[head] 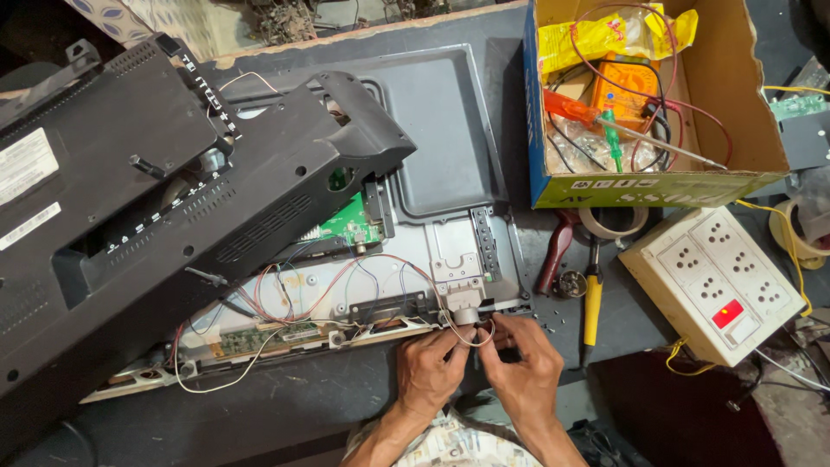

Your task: The person works on the back of a disassembled television, handling a small circuit board and connecting wires to the internal components. They use a screwdriver to manipulate parts and secure connections within the device's chassis.

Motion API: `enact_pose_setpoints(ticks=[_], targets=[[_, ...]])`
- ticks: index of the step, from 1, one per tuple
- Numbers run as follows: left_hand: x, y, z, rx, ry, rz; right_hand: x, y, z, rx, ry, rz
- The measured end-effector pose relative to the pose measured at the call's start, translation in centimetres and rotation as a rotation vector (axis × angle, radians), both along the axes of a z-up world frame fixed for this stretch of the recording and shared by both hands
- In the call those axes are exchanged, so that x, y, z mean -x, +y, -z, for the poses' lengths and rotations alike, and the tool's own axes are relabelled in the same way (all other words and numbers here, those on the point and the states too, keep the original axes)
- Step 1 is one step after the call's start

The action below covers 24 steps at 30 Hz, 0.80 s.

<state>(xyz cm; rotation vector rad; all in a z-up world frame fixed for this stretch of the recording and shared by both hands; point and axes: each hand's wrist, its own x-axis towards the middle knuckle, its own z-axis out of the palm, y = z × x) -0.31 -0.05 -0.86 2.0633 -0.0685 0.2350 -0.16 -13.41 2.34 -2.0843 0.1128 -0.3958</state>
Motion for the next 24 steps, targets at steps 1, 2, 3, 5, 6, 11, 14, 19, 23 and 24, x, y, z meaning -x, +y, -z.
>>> enact_pose_setpoints(ticks=[1, 2, 3, 5, 6, 11, 14, 19, 23, 24], targets=[[0.0, 0.0, 0.1, -0.002, -0.003, -0.002, -0.1, 0.0, 0.0, -0.002, 0.004, -0.010], [0.0, 0.0, 0.1, -0.002, -0.008, -0.003, -0.3, -0.1, -0.1, -0.002, 0.024, -0.015], [0.0, -0.1, 0.2, -0.002, -0.012, -0.004, -0.4, -0.2, -0.2, -0.002, 0.044, -0.021], [-0.1, -0.1, 0.1, -0.024, 0.024, 0.005, -0.6, -0.4, -0.4, 0.008, 0.073, -0.037], [-0.1, 0.0, 0.0, -0.035, 0.040, 0.009, -0.8, -0.6, -0.5, 0.020, 0.080, -0.048], [-0.3, -0.1, -0.4, -0.060, -0.028, -0.003, -1.6, -1.8, -0.9, 0.073, 0.123, -0.173], [-0.2, -0.1, -0.3, -0.063, -0.013, 0.001, -2.0, -2.9, -0.5, 0.052, 0.106, -0.251], [-0.2, -0.2, -0.1, -0.078, -0.033, -0.010, -2.6, -3.9, 0.4, 0.089, 0.013, -0.296], [0.0, -0.2, 0.1, -0.087, -0.023, -0.022, -3.6, -4.5, 0.3, 0.022, 0.122, -0.364], [0.0, -0.2, 0.2, -0.090, -0.010, -0.022, -3.8, -4.5, 0.3, 0.015, 0.105, -0.390]])
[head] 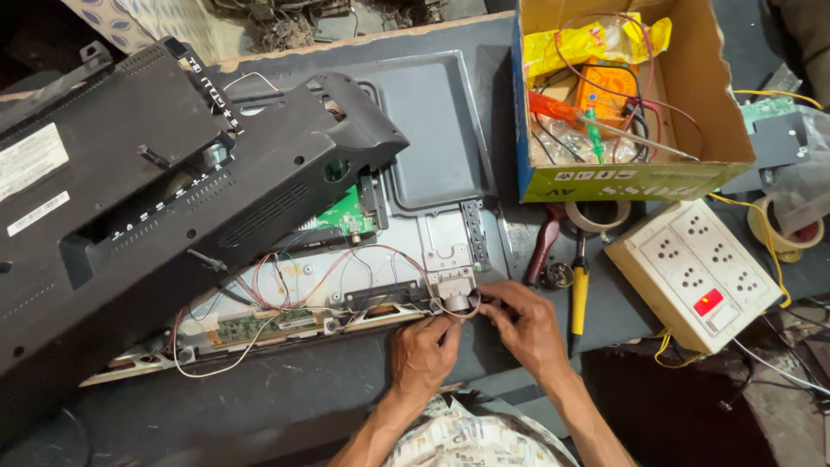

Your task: The person works on the back of a disassembled television, handling a small circuit board and connecting wires to the internal components. They use a screwdriver to manipulate parts and secure connections within the device's chassis.

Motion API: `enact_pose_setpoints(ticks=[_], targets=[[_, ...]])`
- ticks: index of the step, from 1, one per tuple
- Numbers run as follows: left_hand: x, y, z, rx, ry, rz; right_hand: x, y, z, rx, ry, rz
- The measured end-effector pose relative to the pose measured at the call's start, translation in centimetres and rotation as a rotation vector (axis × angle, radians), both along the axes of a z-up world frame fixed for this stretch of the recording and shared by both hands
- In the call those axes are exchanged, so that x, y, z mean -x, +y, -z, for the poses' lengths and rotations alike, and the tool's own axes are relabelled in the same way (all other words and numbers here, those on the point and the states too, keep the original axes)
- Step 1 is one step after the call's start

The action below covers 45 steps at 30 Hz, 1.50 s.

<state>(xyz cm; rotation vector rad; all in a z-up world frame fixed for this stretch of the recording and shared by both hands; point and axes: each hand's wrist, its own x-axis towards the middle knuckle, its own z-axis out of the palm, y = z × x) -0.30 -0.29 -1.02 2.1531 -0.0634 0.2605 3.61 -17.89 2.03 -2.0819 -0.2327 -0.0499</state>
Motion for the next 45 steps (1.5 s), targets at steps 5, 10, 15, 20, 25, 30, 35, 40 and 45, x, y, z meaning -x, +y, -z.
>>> enact_pose_setpoints(ticks=[5, 10, 15, 20, 25, 30, 35, 40, 45], targets=[[0.1, -0.1, 0.1, -0.005, -0.007, -0.001, 0.0, -0.4, -0.4, -0.023, -0.062, -0.094], [0.4, -0.1, -0.3, 0.001, -0.001, -0.012, 0.2, -0.3, 0.1, -0.039, -0.099, -0.089], [0.4, -0.1, -0.3, -0.012, 0.027, -0.007, 0.5, -0.5, 0.3, -0.001, -0.142, -0.082], [0.6, -0.2, -0.5, 0.029, 0.021, 0.000, 0.7, -1.0, 0.4, 0.060, -0.314, -0.115], [0.5, -0.3, -0.5, -0.028, -0.026, 0.009, 0.5, -1.3, 0.5, -0.043, -0.050, -0.063], [0.5, -0.4, -0.5, -0.069, -0.029, 0.002, -0.3, -1.5, 0.5, -0.052, 0.008, -0.047], [0.7, -0.4, -0.9, -0.031, 0.020, -0.021, -0.7, -1.6, 0.6, -0.067, 0.066, -0.032], [0.7, -0.3, -0.8, -0.044, 0.028, -0.024, -0.5, -1.7, -0.3, -0.014, 0.076, -0.120], [0.6, -0.3, -0.4, -0.039, 0.017, -0.019, 0.1, -1.3, -1.0, 0.024, 0.013, -0.119]])
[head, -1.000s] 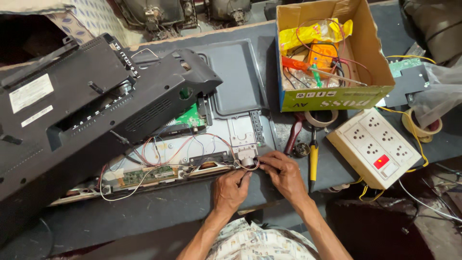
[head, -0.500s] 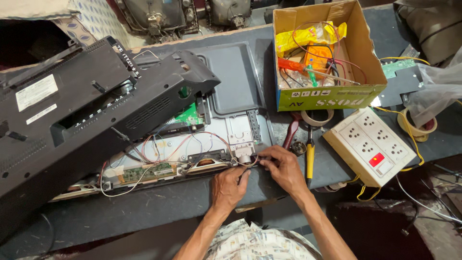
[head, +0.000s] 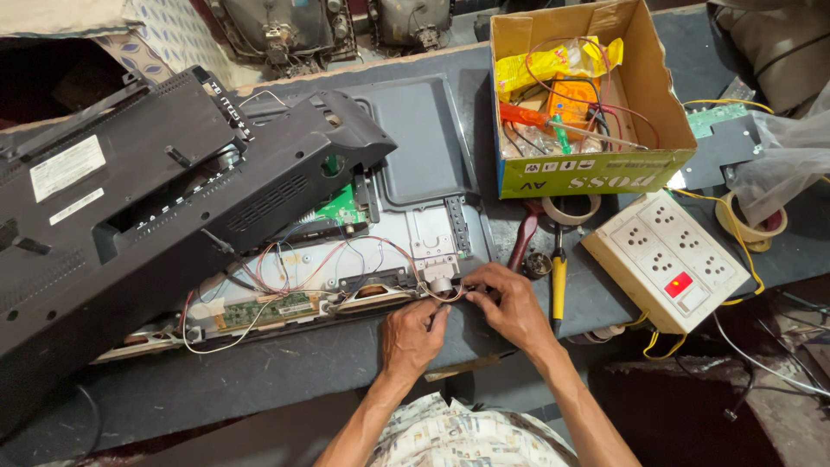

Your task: The person works on the back of a disassembled television, handling a small circuit board and connecting wires to the internal components. They use a screwdriver to manipulate parts and secure connections within the device's chassis.

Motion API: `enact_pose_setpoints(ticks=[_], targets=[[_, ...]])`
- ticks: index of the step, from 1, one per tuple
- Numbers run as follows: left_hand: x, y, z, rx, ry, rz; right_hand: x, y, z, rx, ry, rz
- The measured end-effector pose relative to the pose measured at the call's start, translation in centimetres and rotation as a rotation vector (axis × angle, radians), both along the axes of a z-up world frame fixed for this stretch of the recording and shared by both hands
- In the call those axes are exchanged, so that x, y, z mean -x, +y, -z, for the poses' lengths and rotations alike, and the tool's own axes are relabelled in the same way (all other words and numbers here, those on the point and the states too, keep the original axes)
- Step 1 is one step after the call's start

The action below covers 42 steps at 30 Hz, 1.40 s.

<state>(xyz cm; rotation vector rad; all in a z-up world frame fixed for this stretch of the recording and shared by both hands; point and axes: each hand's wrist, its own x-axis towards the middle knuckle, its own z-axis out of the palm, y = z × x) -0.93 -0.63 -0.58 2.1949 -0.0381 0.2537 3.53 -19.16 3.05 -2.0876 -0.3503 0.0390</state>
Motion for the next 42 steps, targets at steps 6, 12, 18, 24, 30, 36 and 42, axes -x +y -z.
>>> enact_pose_setpoints(ticks=[6, 12, 18, 24, 30, 36, 42], targets=[[-0.1, 0.0, 0.1, 0.023, 0.005, 0.021, 0.8, -0.2, 0.6, -0.021, -0.111, -0.024], [0.1, 0.0, 0.1, 0.053, 0.019, -0.001, 2.5, -0.1, 1.4, -0.061, -0.231, -0.007], [0.1, 0.1, 0.4, 0.099, 0.064, 0.000, 3.3, 0.1, 1.8, -0.017, -0.365, -0.007], [0.2, 0.1, 0.8, 0.094, -0.004, 0.004, 3.5, 0.3, 2.1, -0.013, -0.388, 0.014], [0.0, 0.0, 0.2, 0.065, 0.047, -0.001, 3.7, 0.7, 1.6, -0.020, -0.359, 0.043], [0.1, 0.2, -0.5, 0.102, -0.005, 0.047, 3.8, 1.0, 1.3, -0.011, -0.322, 0.078], [0.0, 0.1, 0.0, 0.064, 0.034, 0.049, 4.1, 1.1, 1.7, -0.030, -0.278, 0.106]])
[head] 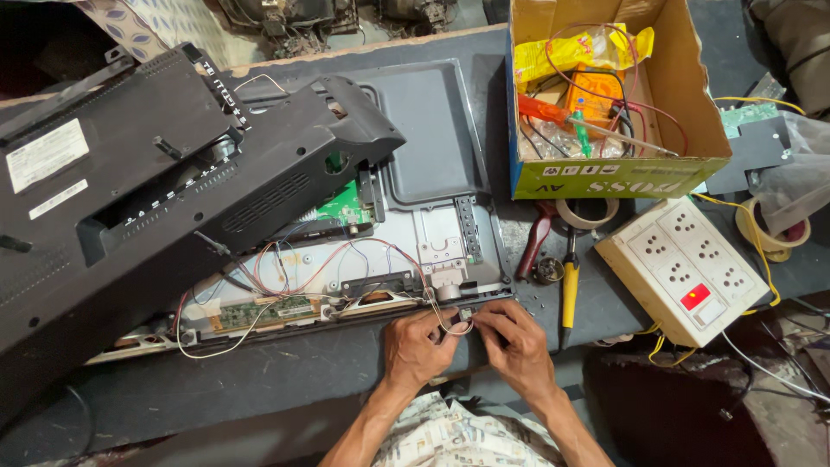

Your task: The person works on the back of a disassembled television, handling a small circuit board and connecting wires to the internal components. They use a screwdriver to manipulate parts and secure connections within the device's chassis.

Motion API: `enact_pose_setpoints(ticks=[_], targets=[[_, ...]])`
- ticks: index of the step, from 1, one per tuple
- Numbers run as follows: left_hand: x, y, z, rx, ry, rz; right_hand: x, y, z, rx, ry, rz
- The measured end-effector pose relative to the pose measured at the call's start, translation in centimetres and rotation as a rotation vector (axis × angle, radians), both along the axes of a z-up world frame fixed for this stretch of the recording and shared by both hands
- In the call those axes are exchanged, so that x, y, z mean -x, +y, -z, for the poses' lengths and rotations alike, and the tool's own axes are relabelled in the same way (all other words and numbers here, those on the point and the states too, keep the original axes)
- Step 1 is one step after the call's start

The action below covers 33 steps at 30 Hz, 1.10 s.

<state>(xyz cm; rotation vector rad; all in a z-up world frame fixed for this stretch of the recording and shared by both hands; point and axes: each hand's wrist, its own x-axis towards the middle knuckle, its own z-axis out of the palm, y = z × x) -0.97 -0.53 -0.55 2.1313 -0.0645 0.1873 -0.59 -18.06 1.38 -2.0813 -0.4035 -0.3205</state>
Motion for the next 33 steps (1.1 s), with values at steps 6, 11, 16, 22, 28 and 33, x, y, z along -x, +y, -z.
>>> enact_pose_setpoints(ticks=[6, 11, 16, 22, 28, 33], targets=[[-0.1, -0.1, 0.3, 0.029, 0.007, -0.022, -0.2, 0.4, 0.5, -0.023, 0.017, 0.047], [-0.2, 0.0, 0.5, 0.054, 0.034, -0.016, -0.2, 0.5, 0.5, -0.027, 0.000, 0.074], [-0.4, -0.1, 0.6, 0.049, 0.057, -0.016, -0.3, 0.5, 0.7, -0.048, 0.010, 0.076], [-0.4, -0.2, 0.0, 0.072, 0.036, -0.014, 0.0, 0.9, 2.2, -0.220, 0.148, 0.146], [-0.5, -0.2, 0.3, 0.053, 0.033, -0.037, 0.1, 1.0, 2.6, -0.255, 0.146, 0.155], [-0.5, -0.4, 0.6, 0.018, 0.065, -0.079, -0.1, 1.0, 2.2, -0.171, 0.087, 0.184]])
